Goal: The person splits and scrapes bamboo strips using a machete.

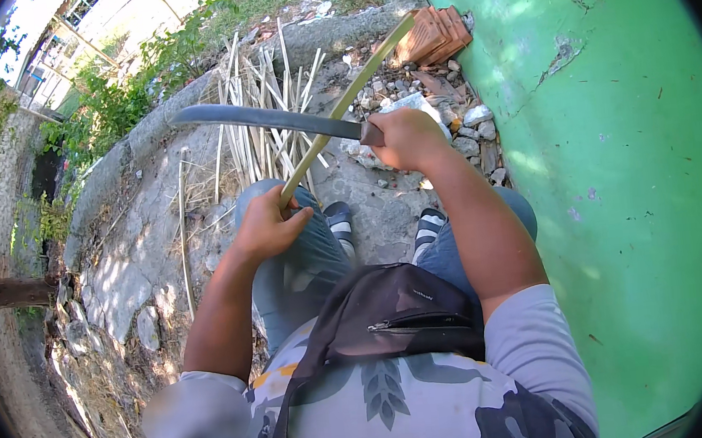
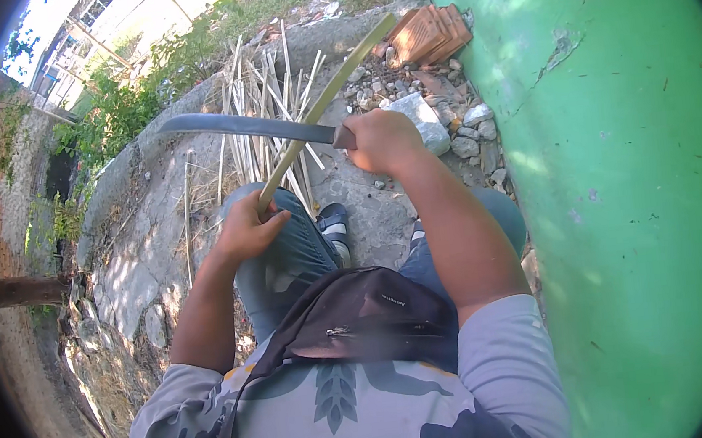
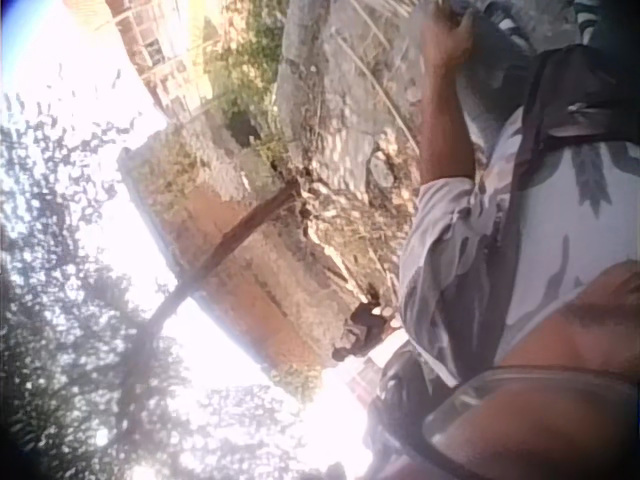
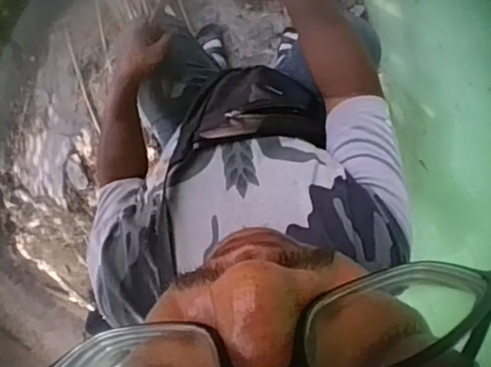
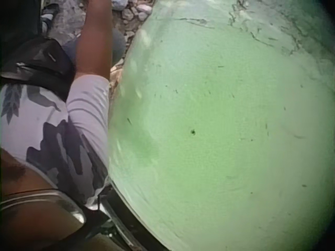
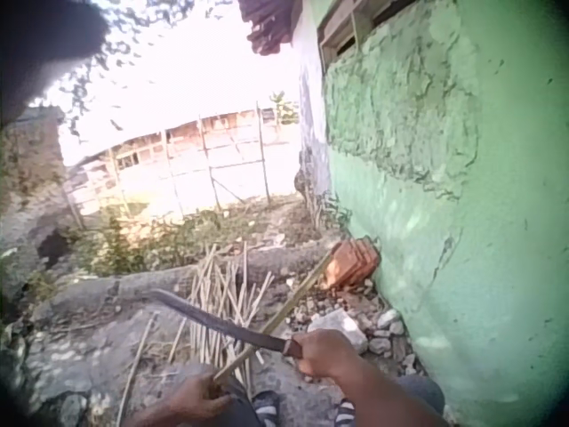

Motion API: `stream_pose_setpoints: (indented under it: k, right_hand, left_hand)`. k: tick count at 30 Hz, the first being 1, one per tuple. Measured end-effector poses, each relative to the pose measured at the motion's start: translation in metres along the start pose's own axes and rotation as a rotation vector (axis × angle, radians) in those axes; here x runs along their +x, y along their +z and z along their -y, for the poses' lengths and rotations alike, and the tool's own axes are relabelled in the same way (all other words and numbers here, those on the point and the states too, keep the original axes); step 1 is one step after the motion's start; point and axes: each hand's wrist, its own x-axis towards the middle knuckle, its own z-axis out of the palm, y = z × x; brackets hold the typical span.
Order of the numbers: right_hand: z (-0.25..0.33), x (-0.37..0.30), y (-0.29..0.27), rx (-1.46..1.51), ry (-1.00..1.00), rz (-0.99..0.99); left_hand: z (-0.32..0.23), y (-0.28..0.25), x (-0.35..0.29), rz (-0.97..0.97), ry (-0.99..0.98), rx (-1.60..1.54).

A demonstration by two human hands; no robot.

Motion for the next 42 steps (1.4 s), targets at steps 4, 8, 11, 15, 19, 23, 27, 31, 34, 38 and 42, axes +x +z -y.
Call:
stream_pose_setpoints:
  k: [4,8,11,15,19,23,27,31,34,38,42]
  right_hand:
    - [-0.016,0.002,-0.001,0.105,0.130,-0.018]
    - [-0.001,0.000,0.005,0.193,0.129,-0.006]
    - [0.012,-0.001,0.000,0.057,0.069,0.016]
    - [-0.015,0.001,0.006,0.157,0.086,0.009]
    - [-0.010,0.006,0.004,0.122,0.167,0.031]
    - [-0.022,0.006,0.012,0.133,0.135,0.034]
    - [-0.012,0.001,0.005,0.095,0.128,0.040]
    - [0.002,0.001,0.004,0.111,0.125,0.030]
    - [-0.012,0.002,-0.001,0.128,0.120,0.057]
    - [-0.014,0.000,0.002,0.166,0.184,0.111]
    - [-0.006,0.000,0.006,0.059,0.132,0.144]
  left_hand:
    - [0.001,-0.001,0.005,0.021,0.042,-0.043]
    - [0.002,-0.001,0.004,0.004,0.053,-0.019]
    - [-0.002,0.000,0.001,-0.003,0.032,0.048]
    - [-0.015,-0.001,0.002,0.034,0.023,0.166]
    - [-0.012,-0.002,0.002,0.015,0.005,0.166]
    - [-0.019,-0.003,0.000,0.051,-0.028,0.170]
    - [-0.015,-0.003,-0.001,0.051,0.003,0.156]
    - [-0.014,-0.006,-0.002,0.086,-0.012,0.120]
    - [-0.010,-0.007,-0.001,0.110,0.020,0.128]
    - [-0.010,-0.002,0.002,0.070,0.015,0.237]
    - [-0.014,0.004,0.001,0.039,-0.022,0.205]
